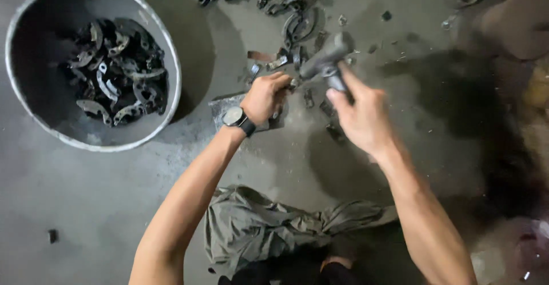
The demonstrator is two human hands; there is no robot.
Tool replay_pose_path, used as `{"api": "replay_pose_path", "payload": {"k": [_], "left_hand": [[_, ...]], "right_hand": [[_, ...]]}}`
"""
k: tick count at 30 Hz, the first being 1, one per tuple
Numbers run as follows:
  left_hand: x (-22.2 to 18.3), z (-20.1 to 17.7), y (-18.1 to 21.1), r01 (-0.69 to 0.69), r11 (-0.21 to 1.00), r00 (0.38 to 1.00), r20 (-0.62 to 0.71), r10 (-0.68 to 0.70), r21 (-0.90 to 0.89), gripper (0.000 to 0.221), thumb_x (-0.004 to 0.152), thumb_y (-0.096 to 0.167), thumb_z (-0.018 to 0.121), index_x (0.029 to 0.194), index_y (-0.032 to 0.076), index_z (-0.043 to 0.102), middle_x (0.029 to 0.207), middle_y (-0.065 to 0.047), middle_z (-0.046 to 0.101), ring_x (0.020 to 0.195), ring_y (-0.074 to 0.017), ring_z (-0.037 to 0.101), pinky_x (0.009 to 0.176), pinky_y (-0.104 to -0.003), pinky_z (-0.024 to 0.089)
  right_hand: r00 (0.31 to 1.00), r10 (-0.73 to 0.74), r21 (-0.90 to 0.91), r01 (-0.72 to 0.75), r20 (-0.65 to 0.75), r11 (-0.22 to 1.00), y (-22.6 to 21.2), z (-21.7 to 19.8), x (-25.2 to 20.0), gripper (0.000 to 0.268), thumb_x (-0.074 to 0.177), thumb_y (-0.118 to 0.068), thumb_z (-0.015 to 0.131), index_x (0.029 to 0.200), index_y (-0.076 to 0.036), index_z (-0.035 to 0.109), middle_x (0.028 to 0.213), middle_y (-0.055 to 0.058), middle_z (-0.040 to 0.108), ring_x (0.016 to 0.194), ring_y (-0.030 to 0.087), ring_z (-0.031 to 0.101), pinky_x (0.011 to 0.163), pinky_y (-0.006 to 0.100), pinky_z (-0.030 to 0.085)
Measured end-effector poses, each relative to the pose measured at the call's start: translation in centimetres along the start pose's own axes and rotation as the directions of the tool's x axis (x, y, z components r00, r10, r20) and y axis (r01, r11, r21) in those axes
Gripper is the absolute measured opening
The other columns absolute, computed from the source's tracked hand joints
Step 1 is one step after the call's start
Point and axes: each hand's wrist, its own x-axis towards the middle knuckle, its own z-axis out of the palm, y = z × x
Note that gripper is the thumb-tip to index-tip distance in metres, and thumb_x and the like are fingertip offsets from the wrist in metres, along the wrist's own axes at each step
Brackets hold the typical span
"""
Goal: Disassembling motorcycle brake shoes using a hammer and a punch on a metal block.
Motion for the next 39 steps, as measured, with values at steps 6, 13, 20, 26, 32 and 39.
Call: {"api": "replay_pose_path", "payload": {"k": [6, 13, 20, 26, 32, 39], "left_hand": [[-1.7, -0.3, 4.1, 0.021, 0.996, 0.994, -0.107, -0.012, 0.084, 0.029, 0.077, -0.005, 0.063, 0.106, 0.001, 0.062, 0.095, -0.021, 0.063, 0.087, -0.0445, 0.064, 0.073, -0.049, 0.051], [-9.2, 8.9, 2.2, 0.151, 0.934, 0.955, 0.198, -0.223, 0.323, 0.016, 0.083, 0.009, 0.070, 0.094, 0.002, 0.062, 0.092, -0.018, 0.066, 0.089, -0.0382, 0.067, 0.077, -0.047, 0.055], [-8.0, 7.0, 1.9, 0.260, 0.651, 0.954, -0.086, -0.287, 0.713, 0.030, 0.086, 0.010, 0.063, 0.114, 0.002, 0.061, 0.106, -0.014, 0.062, 0.101, -0.0296, 0.059, 0.077, -0.040, 0.052], [-6.7, 9.1, 0.9, 0.327, 0.406, 0.935, -0.230, -0.269, 0.853, 0.052, 0.087, 0.014, 0.061, 0.136, 0.000, 0.056, 0.102, -0.015, 0.061, 0.098, -0.0281, 0.055, 0.081, -0.039, 0.043], [-6.6, 8.6, 1.1, 0.342, 0.510, 0.934, -0.228, -0.275, 0.789, 0.067, 0.079, 0.014, 0.068, 0.141, -0.003, 0.052, 0.103, -0.015, 0.063, 0.102, -0.0295, 0.056, 0.085, -0.043, 0.043], [-8.5, 6.6, 1.6, 0.335, 0.895, 0.855, -0.303, -0.420, -0.296, 0.041, 0.082, 0.008, 0.078, 0.121, 0.001, 0.067, 0.106, -0.009, 0.075, 0.092, -0.0165, 0.072, 0.082, -0.033, 0.057]], "right_hand": [[0.967, 0.218, 0.362, -0.158, -0.131, 0.919, -4.7, -1.7, -1.8, 0.060, 0.104, -0.006, 0.059, 0.160, -0.007, 0.038, 0.081, 0.003, 0.065, 0.060, 0.007, 0.060, 0.049, 0.025, 0.052], [0.955, 0.298, 0.457, -0.263, -0.004, 0.850, -2.1, 1.5, -5.1, 0.061, 0.101, -0.012, 0.061, 0.159, -0.011, 0.041, 0.077, 0.001, 0.064, 0.056, 0.006, 0.057, 0.046, 0.023, 0.050], [0.922, 0.382, 0.440, -0.365, 0.053, 0.820, -1.1, 2.7, -7.5, 0.063, 0.098, -0.014, 0.063, 0.157, -0.015, 0.041, 0.074, 0.001, 0.063, 0.054, 0.006, 0.056, 0.043, 0.024, 0.048], [0.920, 0.380, 0.185, -0.359, -0.095, 0.915, 1.6, 3.0, -7.0, 0.062, 0.095, -0.015, 0.070, 0.154, -0.017, 0.051, 0.075, 0.009, 0.066, 0.058, 0.013, 0.061, 0.054, 0.033, 0.051], [0.912, 0.152, -0.293, -0.275, -0.381, 0.916, 13.1, 3.4, -7.5, 0.072, 0.083, -0.010, 0.079, 0.150, -0.009, 0.052, 0.111, 0.023, 0.065, 0.098, 0.038, 0.068, 0.085, 0.049, 0.051], [0.893, -0.153, -0.558, -0.124, -0.424, 0.820, 12.0, 3.1, -8.1, 0.052, 0.081, -0.004, 0.075, 0.130, -0.001, 0.060, 0.123, 0.021, 0.059, 0.109, 0.043, 0.062, 0.091, 0.052, 0.050]]}}
